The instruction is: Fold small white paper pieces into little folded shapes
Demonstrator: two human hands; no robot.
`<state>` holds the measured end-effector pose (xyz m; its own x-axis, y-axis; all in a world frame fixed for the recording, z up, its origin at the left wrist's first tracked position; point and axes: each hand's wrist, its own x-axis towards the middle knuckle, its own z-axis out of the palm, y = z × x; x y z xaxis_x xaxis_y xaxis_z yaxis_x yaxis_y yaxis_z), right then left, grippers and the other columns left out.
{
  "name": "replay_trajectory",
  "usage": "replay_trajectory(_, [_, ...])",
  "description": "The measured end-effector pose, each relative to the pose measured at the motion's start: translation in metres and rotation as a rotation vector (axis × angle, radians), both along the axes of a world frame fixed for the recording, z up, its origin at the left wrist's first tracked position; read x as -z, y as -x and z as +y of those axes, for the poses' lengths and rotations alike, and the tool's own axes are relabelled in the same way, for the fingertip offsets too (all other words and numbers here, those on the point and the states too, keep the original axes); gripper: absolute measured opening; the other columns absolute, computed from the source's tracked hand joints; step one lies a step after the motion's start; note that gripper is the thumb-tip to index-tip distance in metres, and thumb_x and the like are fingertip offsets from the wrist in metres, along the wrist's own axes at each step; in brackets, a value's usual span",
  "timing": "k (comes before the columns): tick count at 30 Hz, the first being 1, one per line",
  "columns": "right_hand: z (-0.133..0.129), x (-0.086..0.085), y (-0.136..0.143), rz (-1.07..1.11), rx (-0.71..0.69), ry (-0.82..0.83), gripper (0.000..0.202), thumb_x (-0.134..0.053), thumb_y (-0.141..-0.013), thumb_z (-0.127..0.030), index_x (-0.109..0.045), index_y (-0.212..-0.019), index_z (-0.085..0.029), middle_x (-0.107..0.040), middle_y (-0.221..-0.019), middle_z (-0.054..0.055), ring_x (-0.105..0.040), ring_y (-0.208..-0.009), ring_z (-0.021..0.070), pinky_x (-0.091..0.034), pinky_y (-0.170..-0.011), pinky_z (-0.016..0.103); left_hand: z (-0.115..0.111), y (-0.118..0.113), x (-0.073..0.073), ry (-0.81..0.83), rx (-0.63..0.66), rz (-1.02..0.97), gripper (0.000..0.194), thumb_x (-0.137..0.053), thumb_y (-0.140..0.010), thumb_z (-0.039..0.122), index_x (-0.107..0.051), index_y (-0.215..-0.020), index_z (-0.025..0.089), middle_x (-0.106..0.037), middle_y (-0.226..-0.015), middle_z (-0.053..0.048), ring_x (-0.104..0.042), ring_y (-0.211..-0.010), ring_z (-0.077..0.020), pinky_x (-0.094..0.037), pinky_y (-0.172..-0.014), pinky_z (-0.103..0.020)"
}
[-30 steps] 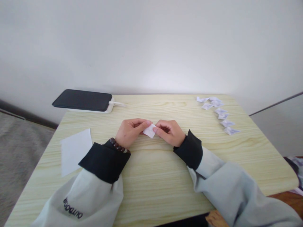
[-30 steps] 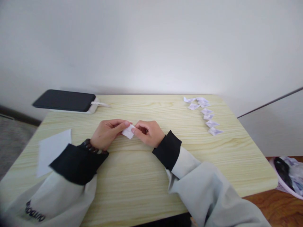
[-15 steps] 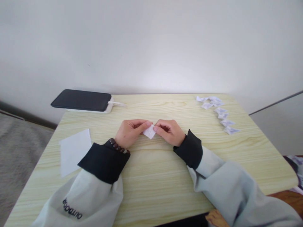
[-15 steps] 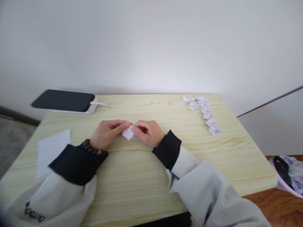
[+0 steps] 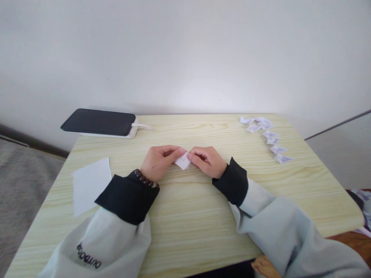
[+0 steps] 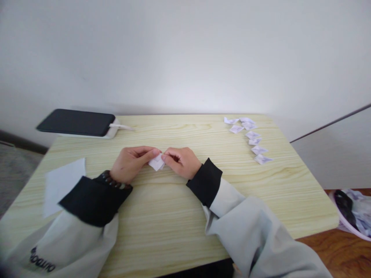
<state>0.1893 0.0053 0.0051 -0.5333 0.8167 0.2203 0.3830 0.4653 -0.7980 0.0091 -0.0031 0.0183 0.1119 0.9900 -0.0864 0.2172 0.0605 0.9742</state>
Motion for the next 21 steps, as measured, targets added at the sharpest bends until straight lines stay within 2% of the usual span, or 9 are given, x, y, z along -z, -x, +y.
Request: replay_trajectory(21, [0.0009, -0.0020, 0.0000, -0.109, -0.031, -0.066, 0.030, -0.039, -0.090, -0.029, -0.043, -0.063, -0.018, -0.043, -0.055, -0.004, -0.038, -0.051, 0.0078, -0.028, -0.053, 0.022, -0.0009, -0.0031, -0.0031, 0.027, -0.046, -0.004, 0.032, -0.073, -0.061, 0.044, -0.072, -0.073, 0.015, -0.073, -0.072, -0.004, -0.065, -0.067, -0.0170, -0.054, -0.062, -0.025])
